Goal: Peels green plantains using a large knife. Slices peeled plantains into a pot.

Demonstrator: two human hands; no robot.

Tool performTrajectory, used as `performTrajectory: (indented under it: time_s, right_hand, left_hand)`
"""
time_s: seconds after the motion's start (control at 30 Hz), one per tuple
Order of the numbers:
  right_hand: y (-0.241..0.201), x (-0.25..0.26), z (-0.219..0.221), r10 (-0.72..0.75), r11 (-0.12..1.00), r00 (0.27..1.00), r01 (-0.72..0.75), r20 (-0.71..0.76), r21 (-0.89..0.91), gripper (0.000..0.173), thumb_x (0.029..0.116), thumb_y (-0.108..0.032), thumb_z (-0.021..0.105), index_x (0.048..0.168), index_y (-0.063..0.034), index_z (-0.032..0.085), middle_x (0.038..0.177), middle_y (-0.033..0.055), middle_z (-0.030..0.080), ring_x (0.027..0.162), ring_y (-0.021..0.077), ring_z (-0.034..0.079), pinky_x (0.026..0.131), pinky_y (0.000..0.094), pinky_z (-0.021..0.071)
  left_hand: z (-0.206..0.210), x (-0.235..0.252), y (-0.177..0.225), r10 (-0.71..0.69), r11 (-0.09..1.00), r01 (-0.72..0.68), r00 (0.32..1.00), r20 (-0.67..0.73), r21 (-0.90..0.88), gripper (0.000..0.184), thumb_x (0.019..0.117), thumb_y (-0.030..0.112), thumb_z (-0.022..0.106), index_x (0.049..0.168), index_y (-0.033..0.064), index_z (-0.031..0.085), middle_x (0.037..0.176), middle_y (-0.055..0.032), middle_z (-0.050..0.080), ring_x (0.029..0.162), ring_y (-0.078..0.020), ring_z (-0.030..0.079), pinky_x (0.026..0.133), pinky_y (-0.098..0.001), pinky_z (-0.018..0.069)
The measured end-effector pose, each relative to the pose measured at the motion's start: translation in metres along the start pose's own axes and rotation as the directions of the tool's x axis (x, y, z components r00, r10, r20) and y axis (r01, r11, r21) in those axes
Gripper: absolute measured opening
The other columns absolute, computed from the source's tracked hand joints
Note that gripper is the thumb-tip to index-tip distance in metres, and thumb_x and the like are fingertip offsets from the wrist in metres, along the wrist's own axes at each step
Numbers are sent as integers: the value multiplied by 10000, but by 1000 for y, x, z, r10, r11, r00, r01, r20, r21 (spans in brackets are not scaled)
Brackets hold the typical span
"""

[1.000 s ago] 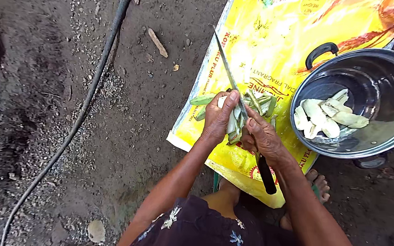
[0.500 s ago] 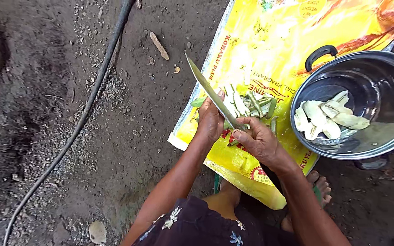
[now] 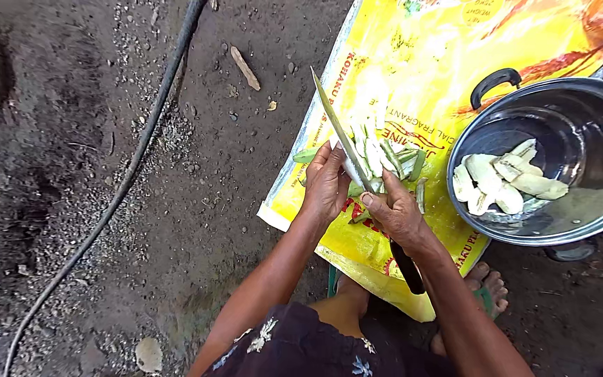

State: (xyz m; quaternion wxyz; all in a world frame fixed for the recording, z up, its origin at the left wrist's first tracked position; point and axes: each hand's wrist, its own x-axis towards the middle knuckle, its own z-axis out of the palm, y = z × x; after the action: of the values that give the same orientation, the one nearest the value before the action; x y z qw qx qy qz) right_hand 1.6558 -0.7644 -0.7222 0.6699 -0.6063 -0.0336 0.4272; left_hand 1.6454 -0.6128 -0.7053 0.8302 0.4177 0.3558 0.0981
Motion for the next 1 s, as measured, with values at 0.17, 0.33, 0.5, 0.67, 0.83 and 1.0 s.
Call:
performTrajectory:
  time_s: [0.17,0.33,0.5,0.67,0.83,1.0]
  right_hand:
    - [2,0,-2,-25,995,999,21,41,98,665,967,-362,644,1523,-115,376,612,-70,467,473,3,399,462,162,363]
    - [3,1,-6,-48,985,998,40,43,169,474,986,-339,608,1397,-141,481,598,-74,448,455,7,396,447,156,366]
    - [3,1,-4,-33,985,999,26,40,172,528,955,-373,655,1398,-144,482,596,-82,456,460,3,394,456,160,365]
    - [2,0,-1,-63,965,997,52,37,259,403,984,-337,614,1334,-177,496,611,-69,460,457,10,408,454,157,386]
    - [-3,-2,-1,-45,954,995,17,86,299,437,1002,-296,578,1397,-164,446,595,-76,415,465,13,410,461,158,390]
    - [2,0,4,-51,965,996,31,68,261,398,992,-350,593,1328,-161,495,566,-82,401,446,10,398,449,157,377]
  left_hand:
    - [-2,-2,-2,5,1000,-5,997,74,-9,206,1089,113,414,1246,77,542,1059,-50,682,981,-142,691,919,-335,576]
    - [1,-2,-4,36,999,-37,995,93,1,222,1088,126,422,1277,67,521,1074,-58,662,985,-151,682,922,-344,573]
    - [6,-5,-5,48,998,-50,994,96,22,221,1095,124,404,1283,74,508,1102,-57,664,1028,-152,675,959,-353,557]
    - [5,-7,-4,68,996,-74,987,149,38,210,1088,117,408,1267,69,506,1090,-58,657,1016,-149,674,957,-356,559]
    - [14,-8,-5,47,998,-51,992,120,30,324,1125,214,282,1364,67,446,1179,-84,624,1109,-174,642,1009,-392,527]
    - [11,-10,-8,51,989,-78,977,206,128,570,1082,511,288,1494,119,327,1328,-72,561,1227,-159,573,1059,-382,487]
